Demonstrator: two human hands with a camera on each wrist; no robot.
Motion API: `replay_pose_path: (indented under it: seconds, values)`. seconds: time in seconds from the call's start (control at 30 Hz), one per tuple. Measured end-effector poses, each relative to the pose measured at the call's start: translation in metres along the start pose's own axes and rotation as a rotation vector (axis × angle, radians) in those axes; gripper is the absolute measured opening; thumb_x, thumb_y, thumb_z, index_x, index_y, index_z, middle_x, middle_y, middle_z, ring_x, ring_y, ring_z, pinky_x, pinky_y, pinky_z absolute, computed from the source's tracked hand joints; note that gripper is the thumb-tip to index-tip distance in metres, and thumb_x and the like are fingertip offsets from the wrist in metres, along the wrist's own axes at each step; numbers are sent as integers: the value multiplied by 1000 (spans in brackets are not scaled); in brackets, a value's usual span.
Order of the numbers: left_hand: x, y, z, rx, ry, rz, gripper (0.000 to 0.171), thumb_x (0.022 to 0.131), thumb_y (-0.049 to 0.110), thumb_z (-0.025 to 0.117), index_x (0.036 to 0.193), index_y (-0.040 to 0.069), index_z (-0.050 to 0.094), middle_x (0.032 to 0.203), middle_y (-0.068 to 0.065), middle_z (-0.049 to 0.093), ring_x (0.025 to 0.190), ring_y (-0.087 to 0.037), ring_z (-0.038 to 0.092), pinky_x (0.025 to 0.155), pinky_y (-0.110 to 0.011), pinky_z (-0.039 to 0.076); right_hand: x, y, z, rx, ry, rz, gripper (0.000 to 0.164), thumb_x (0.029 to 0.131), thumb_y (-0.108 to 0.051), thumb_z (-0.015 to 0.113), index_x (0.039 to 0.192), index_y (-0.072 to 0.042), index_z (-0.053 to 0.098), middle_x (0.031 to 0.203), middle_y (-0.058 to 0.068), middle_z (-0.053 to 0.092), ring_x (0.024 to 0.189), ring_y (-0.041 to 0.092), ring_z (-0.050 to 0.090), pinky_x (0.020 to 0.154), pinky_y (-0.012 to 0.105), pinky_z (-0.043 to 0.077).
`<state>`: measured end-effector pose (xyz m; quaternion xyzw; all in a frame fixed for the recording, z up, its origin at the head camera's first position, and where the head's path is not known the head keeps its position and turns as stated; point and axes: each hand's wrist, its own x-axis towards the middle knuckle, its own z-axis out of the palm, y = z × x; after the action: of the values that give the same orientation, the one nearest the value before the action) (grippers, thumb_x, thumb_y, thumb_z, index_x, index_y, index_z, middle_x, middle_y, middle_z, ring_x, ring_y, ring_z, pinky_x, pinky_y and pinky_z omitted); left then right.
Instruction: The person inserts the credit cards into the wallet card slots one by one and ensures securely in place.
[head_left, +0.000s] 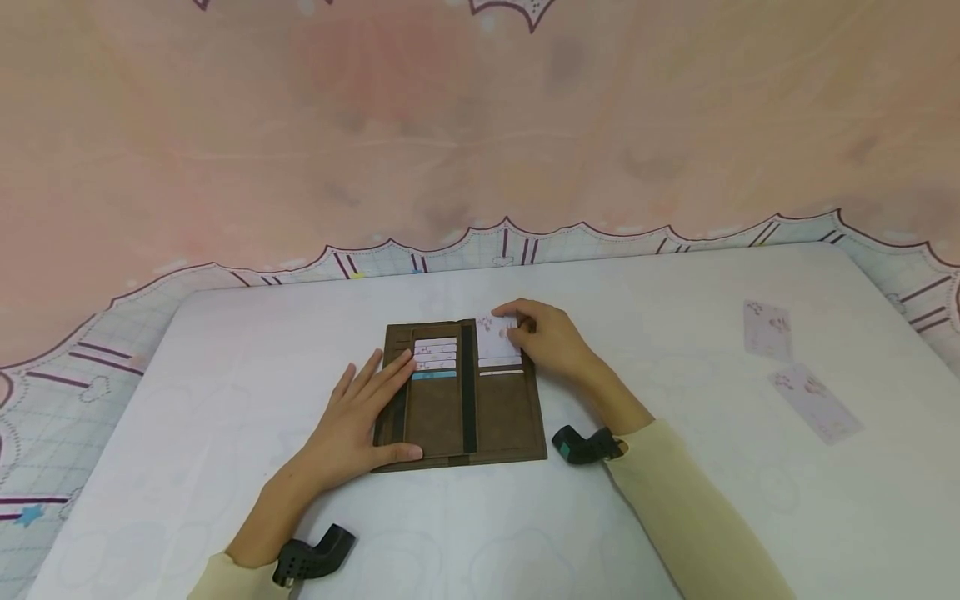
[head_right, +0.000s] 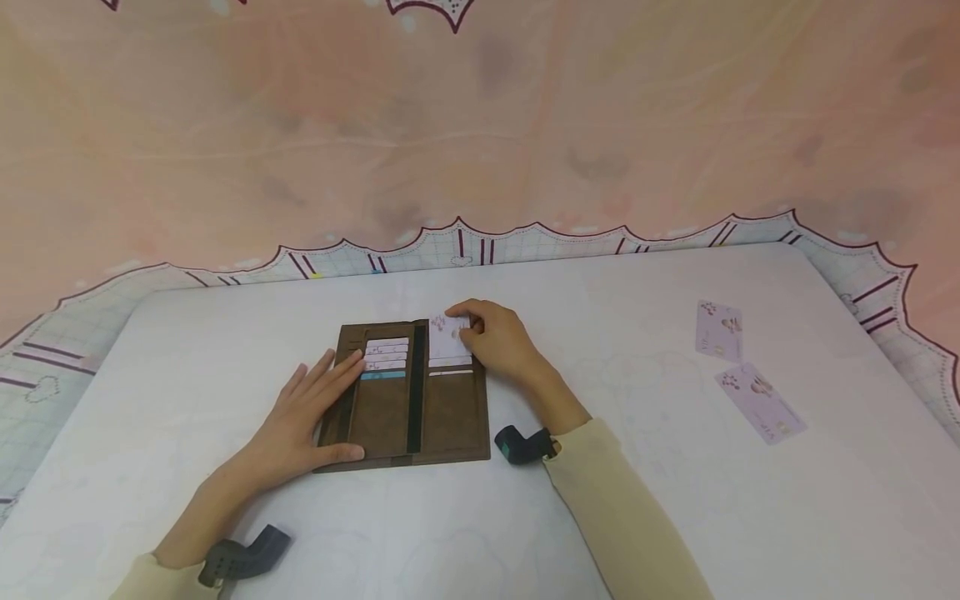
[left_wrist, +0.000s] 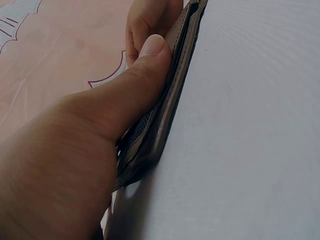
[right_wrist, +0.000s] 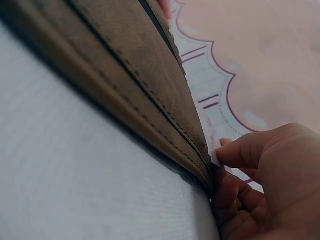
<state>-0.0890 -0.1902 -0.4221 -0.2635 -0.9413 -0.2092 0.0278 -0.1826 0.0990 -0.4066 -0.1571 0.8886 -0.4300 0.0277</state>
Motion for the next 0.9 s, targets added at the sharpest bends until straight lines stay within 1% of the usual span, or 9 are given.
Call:
replay_pose_path:
  seconds: [0.23,0.53,0.9]
  values:
    - [1,1,-1,-8,-9,-6,105,70,57,76,153,17,26,157,-3,22,145,-33,5,112,-56,-2,-1,0,-2,6,5,-6,27,92,-11,60,118,-15,67,84,4,55,77,19,49,66,31,40]
    - [1,-1,-1,-3,-5,-5,105,70,57,76,153,17,26,157,-4,23,145,-33,6,113,-56,-2,1,2,0,4,0,-30,22,89,-7,60,108,-13,71,91,3,58,81,19,50,71,32,41]
    - [0,-1,-1,-14,-7,-8,105,70,59,75,153,18,25,158,-1,21,145,-32,6,113,-56,-2,-2,1,-1,8,-20,-32,19,90,-7,59,102,-13,72,97,2,61,86,20,50,75,34,42]
